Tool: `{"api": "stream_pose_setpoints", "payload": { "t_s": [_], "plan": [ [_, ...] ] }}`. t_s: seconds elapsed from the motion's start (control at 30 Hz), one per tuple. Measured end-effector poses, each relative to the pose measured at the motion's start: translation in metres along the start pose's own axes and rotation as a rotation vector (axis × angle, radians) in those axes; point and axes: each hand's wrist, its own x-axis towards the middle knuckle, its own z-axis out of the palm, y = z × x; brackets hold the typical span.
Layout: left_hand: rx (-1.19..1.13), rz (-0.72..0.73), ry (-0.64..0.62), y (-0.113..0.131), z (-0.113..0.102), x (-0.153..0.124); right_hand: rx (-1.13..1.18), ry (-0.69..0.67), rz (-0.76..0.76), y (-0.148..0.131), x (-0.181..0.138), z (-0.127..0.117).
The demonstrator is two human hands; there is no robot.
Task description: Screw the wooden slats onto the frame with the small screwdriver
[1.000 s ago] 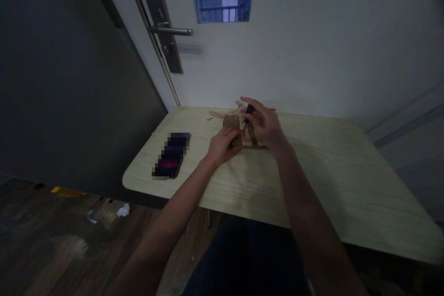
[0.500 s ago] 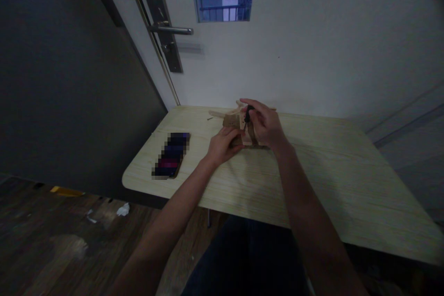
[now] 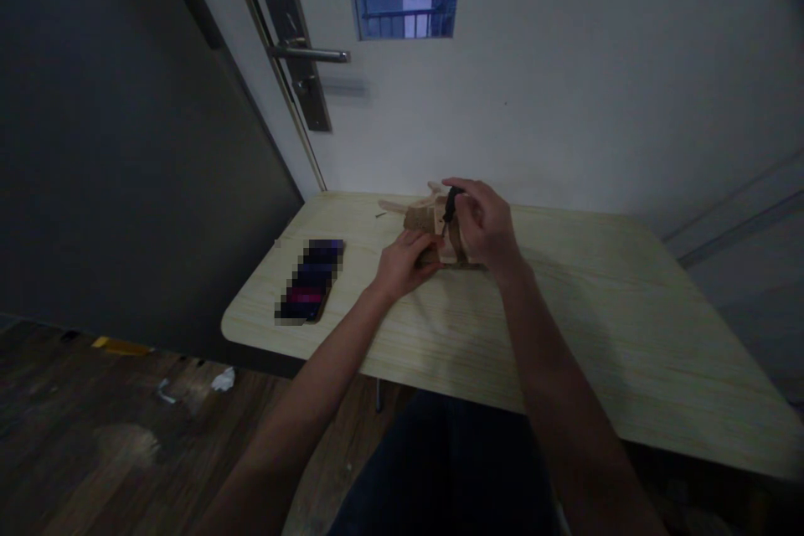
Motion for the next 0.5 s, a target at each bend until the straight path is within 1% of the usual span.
{"api": "stream_pose_setpoints", "payload": {
  "t_s": [0.2, 0.4, 0.5],
  "plan": [
    [0.002, 0.000, -0.001, 0.0002, -0.0005, -0.0001, 0.056, -0.008, 0.061, -0.0010, 0.0008, -0.0011],
    [-0.002, 0.007, 0.010, 0.0002, -0.0004, -0.0003, 0.086, 0.034, 0.078, 0.0032, 0.0006, 0.0014],
    [0.003, 0.004, 0.004, -0.0004, -0.0001, -0.0002, 0.070, 0.008, 0.122, 0.0052, -0.0008, 0.0028]
  ]
}}
